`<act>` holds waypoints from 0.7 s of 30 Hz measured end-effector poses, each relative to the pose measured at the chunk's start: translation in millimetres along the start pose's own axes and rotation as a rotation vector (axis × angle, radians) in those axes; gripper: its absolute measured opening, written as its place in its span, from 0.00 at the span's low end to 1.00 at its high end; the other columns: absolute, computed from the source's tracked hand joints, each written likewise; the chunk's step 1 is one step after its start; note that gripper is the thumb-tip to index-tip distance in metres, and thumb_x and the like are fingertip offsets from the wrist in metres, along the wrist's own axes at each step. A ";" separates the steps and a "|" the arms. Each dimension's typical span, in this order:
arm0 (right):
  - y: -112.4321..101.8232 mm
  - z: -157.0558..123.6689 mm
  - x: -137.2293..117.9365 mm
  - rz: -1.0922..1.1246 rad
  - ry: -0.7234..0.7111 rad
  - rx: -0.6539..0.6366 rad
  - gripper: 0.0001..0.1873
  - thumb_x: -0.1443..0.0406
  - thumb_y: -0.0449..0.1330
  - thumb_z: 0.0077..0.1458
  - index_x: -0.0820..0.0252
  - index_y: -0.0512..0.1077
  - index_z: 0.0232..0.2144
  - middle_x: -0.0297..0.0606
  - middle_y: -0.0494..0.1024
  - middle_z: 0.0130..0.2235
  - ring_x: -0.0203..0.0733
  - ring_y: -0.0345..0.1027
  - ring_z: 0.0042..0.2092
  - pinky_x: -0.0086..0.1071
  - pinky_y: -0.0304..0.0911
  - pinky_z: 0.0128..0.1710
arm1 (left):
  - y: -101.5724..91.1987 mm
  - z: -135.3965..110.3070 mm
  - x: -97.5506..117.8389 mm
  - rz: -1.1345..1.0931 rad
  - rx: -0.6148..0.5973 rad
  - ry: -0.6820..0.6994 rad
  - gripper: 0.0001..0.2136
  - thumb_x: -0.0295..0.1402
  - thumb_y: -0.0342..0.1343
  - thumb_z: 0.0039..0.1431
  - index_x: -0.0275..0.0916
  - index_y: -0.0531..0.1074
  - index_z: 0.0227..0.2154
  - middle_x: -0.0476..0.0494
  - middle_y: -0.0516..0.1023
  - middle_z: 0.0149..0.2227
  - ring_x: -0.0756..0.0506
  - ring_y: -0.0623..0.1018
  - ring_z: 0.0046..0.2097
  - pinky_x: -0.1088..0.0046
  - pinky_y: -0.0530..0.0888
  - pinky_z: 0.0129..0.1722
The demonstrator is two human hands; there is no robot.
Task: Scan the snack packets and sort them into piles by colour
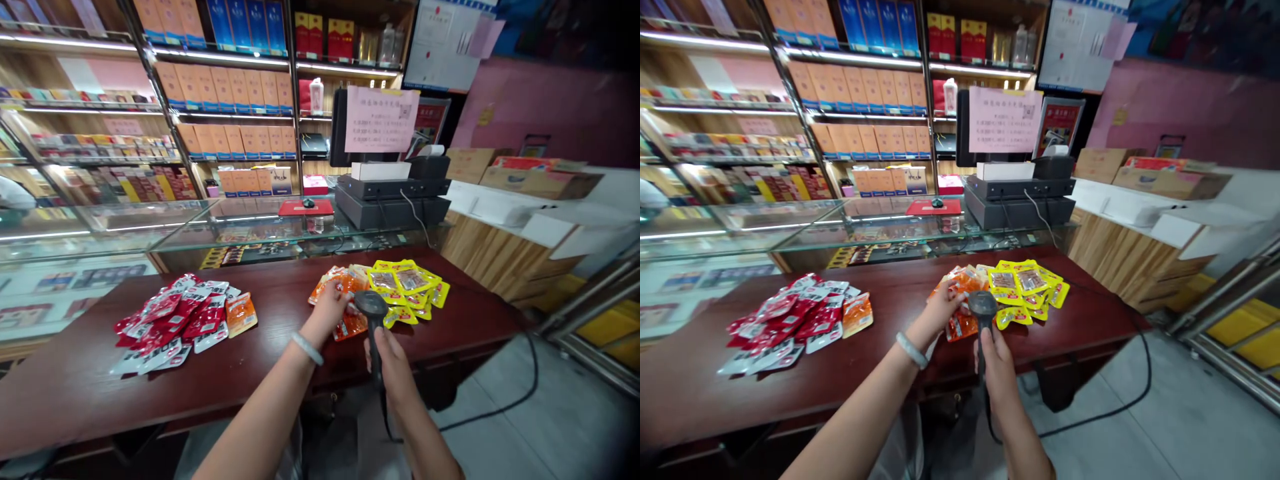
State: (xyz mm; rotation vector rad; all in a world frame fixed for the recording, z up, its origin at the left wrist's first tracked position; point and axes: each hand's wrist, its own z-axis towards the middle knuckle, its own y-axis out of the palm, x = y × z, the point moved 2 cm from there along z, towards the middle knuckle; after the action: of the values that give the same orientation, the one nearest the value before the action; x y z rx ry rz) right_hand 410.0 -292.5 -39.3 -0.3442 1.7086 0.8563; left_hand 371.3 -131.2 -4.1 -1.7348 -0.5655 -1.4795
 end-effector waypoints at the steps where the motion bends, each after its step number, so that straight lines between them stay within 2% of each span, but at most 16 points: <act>1: -1.6 0.8 -0.5 -0.007 -0.003 0.009 0.27 0.41 0.63 0.49 0.57 0.68 0.30 0.28 0.64 0.20 0.32 0.54 0.19 0.25 0.52 0.17 | 1.6 1.4 3.6 0.006 0.004 0.055 0.26 0.30 0.55 0.60 0.37 0.58 0.61 0.40 0.80 0.39 0.47 0.81 0.32 0.71 0.77 0.34; 4: -0.7 -1.3 -0.8 -0.024 0.010 -0.001 0.27 0.41 0.64 0.48 0.58 0.69 0.32 0.28 0.65 0.21 0.32 0.55 0.20 0.25 0.54 0.17 | -17.8 -11.2 7.6 0.184 0.113 0.243 0.30 0.32 0.60 0.56 0.41 0.60 0.62 0.37 0.76 0.53 0.42 0.79 0.49 0.65 0.75 0.50; 7: 9.0 -7.9 2.8 -0.039 0.053 -0.075 0.28 0.42 0.65 0.48 0.57 0.71 0.38 0.29 0.67 0.23 0.32 0.57 0.20 0.25 0.54 0.18 | -61.0 -39.2 -1.1 0.447 0.196 0.318 0.27 0.35 0.58 0.58 0.39 0.64 0.60 0.36 0.71 0.59 0.40 0.71 0.60 0.62 0.68 0.60; 9: 19.9 -12.8 7.1 -0.067 0.069 -0.152 0.27 0.42 0.64 0.50 0.57 0.71 0.40 0.30 0.68 0.24 0.33 0.58 0.21 0.25 0.54 0.19 | -94.8 -57.9 -13.0 0.641 0.259 0.273 0.27 0.38 0.57 0.60 0.36 0.63 0.61 0.33 0.69 0.61 0.39 0.68 0.63 0.60 0.65 0.62; 11: 32.5 -17.4 12.6 -0.104 0.076 -0.222 0.25 0.43 0.62 0.53 0.57 0.71 0.40 0.30 0.68 0.25 0.33 0.58 0.22 0.25 0.54 0.19 | -127.0 -72.1 -27.7 0.855 0.339 0.170 0.30 0.41 0.56 0.60 0.32 0.60 0.62 0.28 0.64 0.63 0.36 0.64 0.65 0.58 0.61 0.64; 14: 50.2 -23.7 21.3 -0.157 0.076 -0.299 0.24 0.43 0.60 0.54 0.56 0.71 0.39 0.28 0.66 0.23 0.33 0.56 0.21 0.25 0.53 0.19 | -161.9 -83.6 -49.3 1.104 0.400 -0.024 0.37 0.45 0.57 0.59 0.26 0.55 0.64 0.19 0.58 0.65 0.31 0.57 0.68 0.53 0.56 0.65; 17: 61.2 -28.9 28.5 -0.204 0.072 -0.354 0.25 0.43 0.60 0.55 0.56 0.71 0.41 0.28 0.66 0.24 0.33 0.56 0.21 0.25 0.52 0.19 | -169.7 -90.1 -62.1 1.204 0.302 -0.105 0.38 0.47 0.56 0.59 0.23 0.56 0.64 0.16 0.57 0.65 0.29 0.56 0.68 0.51 0.55 0.65; 21: 63.3 -33.6 33.2 -0.245 0.087 -0.361 0.27 0.44 0.60 0.55 0.55 0.70 0.49 0.28 0.66 0.24 0.33 0.58 0.23 0.25 0.53 0.20 | -148.7 -107.0 -56.1 1.214 0.150 0.016 0.33 0.47 0.55 0.59 0.27 0.61 0.61 0.18 0.61 0.63 0.30 0.59 0.67 0.51 0.54 0.65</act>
State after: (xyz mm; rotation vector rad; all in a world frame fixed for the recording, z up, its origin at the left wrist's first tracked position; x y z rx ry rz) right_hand 336.0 -265.5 -43.8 -0.8274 1.5466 0.9757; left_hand 180.6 -117.2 -15.4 -1.4558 0.3754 -0.5462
